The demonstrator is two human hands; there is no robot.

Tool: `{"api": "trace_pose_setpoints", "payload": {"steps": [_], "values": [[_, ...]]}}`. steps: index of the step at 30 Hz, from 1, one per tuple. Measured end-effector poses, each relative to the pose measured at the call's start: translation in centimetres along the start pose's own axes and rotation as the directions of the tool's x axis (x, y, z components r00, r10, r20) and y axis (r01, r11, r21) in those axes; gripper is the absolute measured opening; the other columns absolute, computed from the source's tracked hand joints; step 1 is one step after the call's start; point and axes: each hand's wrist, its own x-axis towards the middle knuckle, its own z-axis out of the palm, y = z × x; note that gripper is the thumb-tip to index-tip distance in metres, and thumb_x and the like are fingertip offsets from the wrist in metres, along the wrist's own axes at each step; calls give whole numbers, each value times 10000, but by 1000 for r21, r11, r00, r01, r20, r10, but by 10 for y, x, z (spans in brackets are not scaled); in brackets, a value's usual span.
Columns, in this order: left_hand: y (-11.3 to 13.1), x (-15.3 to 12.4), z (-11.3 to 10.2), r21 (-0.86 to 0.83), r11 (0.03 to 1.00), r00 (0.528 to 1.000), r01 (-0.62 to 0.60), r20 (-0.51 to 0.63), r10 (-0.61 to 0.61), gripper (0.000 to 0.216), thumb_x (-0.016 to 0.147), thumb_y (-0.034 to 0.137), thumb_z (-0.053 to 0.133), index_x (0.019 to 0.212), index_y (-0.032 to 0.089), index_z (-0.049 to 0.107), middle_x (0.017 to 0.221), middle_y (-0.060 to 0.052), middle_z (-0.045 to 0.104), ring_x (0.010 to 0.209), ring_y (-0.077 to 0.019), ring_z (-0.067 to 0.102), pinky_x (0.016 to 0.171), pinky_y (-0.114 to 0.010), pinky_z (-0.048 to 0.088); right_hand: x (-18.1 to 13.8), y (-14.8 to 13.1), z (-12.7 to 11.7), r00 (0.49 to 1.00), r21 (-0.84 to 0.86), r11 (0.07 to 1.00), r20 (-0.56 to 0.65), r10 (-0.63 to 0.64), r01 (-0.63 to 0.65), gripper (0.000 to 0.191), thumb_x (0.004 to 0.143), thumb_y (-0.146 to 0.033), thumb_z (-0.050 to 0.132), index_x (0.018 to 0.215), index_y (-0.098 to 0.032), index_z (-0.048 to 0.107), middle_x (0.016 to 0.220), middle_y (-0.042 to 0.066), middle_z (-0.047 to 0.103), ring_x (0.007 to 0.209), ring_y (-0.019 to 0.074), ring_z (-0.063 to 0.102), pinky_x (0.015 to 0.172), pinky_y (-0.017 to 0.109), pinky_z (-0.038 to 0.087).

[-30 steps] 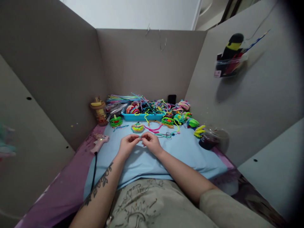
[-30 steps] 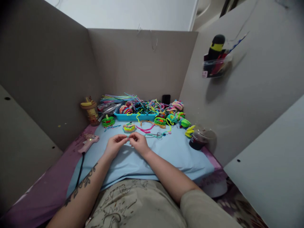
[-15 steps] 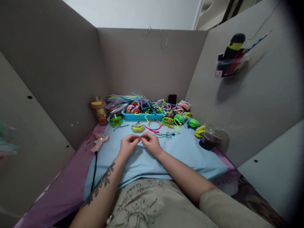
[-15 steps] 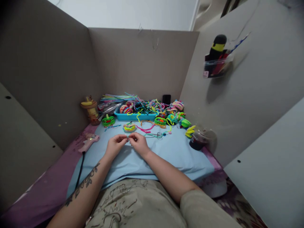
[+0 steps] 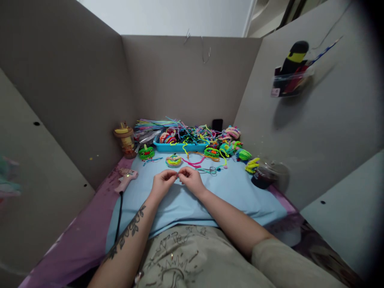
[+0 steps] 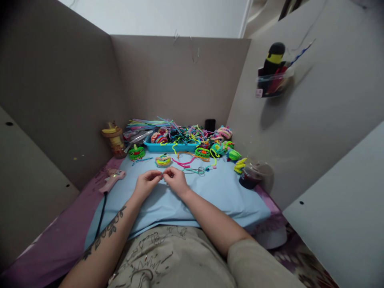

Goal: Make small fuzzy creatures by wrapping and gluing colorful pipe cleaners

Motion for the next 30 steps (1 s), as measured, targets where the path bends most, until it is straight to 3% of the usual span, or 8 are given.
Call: {"api": "trace_pose_setpoints", "payload": {"steps": [6, 13, 20, 30], "values": [[-2, 0, -1, 48, 997, 998, -58, 27, 57, 133, 682, 261, 650, 744, 151, 692, 723, -38, 699, 669, -146, 626, 642, -237, 493, 1, 2, -1, 1000, -1, 1000, 8, 2, -2, 77, 673, -215, 532, 687, -169, 592, 542, -35, 550, 473, 101, 520, 469, 209, 432], [-1, 0, 1, 42, 999, 1000, -1, 4, 1, 174, 679, 265, 643, 794, 139, 675, 731, -48, 697, 667, -155, 640, 640, -249, 508, 2, 3, 0, 1000, 27, 1000, 15, 11, -11, 83, 683, -240, 555, 692, -173, 602, 544, -35, 550, 471, 97, 508, 467, 210, 424], [1, 0, 0, 80, 997, 1000, -21, -3, 21, 168, 687, 259, 634, 792, 136, 681, 725, -49, 697, 648, -147, 631, 624, -239, 496, 3, 7, 0, 998, 78, 996, 47, 47, -51, 116, 729, -269, 549, 764, -167, 594, 553, -29, 546, 479, 102, 513, 477, 220, 425], [-5, 1, 0, 62, 998, 998, -2, 59, -2, 189, 683, 281, 637, 791, 140, 701, 731, -54, 705, 672, -157, 639, 646, -246, 497, 2, 12, 0, 992, 40, 992, 12, -124, 123, 181, 755, -214, 507, 928, -212, 453, 659, -51, 522, 598, 121, 531, 580, 238, 418]]}}
